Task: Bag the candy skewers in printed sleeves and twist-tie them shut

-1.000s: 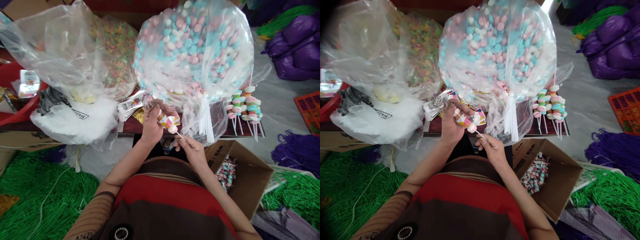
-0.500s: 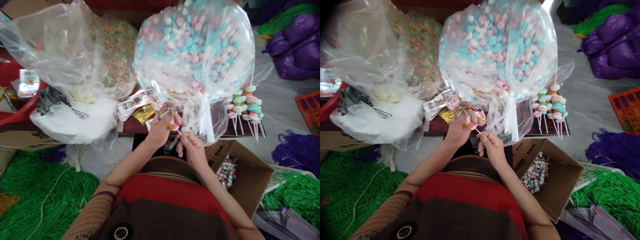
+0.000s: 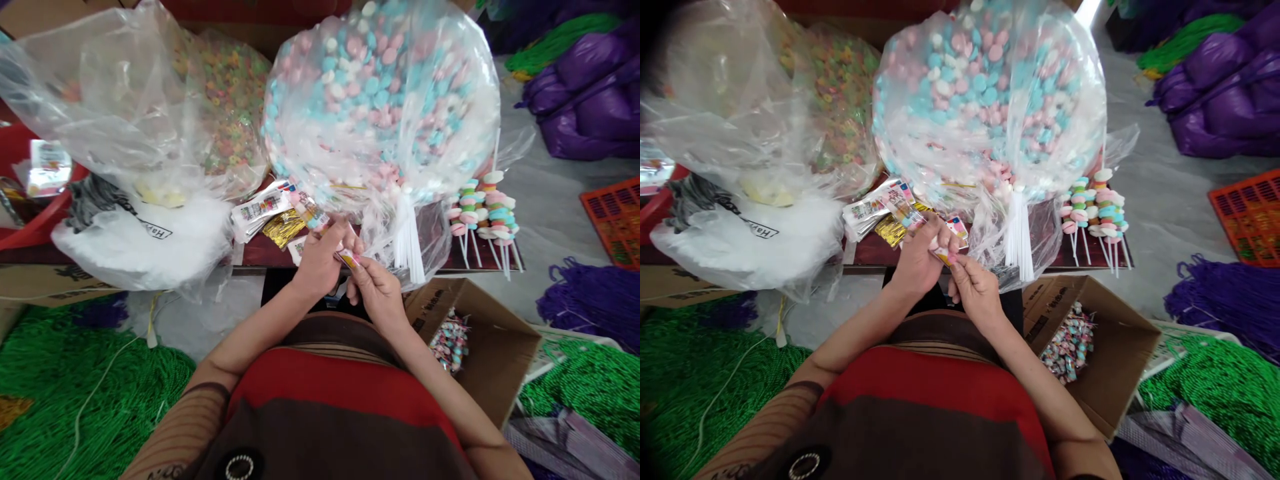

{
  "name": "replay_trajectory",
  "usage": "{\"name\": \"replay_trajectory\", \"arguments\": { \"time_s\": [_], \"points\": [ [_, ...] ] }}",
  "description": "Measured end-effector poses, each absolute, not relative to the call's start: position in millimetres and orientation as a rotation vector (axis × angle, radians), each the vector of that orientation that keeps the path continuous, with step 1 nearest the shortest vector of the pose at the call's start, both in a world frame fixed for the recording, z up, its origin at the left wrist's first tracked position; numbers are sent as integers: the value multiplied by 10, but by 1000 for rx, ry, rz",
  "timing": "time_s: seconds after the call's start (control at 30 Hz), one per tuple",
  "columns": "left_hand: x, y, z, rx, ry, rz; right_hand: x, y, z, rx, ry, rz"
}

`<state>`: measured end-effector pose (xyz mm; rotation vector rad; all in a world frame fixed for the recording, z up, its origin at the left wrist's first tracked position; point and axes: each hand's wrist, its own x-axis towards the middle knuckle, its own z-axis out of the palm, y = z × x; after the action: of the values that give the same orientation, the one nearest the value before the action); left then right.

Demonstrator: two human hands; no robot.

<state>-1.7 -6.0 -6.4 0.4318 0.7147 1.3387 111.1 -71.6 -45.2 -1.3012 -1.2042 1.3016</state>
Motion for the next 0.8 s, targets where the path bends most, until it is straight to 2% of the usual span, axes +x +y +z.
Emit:
{"name": "replay_trajectory", "arguments": {
  "time_s": [0.13,0.27,0.4,0.63,0.8],
  "points": [
    [-97,-7,-39,490,715,1392,1142,-689,-464,-1300,-1209,1281],
    [-102,-50,-187,632,743,1250,1091,-663,-505,-1263,-1017,1390],
    [-152,-134,-402,944,857,1055,1064,-639,-554,-1199,-888,1402],
    [-340,-95,-511,1622,1201,1116,1097,-620,-625,-1196,-891,1350],
    [-365,-84,-497,1714,1090,994,1110,-594,-633,-1185,-939,1316]
  ]
}}
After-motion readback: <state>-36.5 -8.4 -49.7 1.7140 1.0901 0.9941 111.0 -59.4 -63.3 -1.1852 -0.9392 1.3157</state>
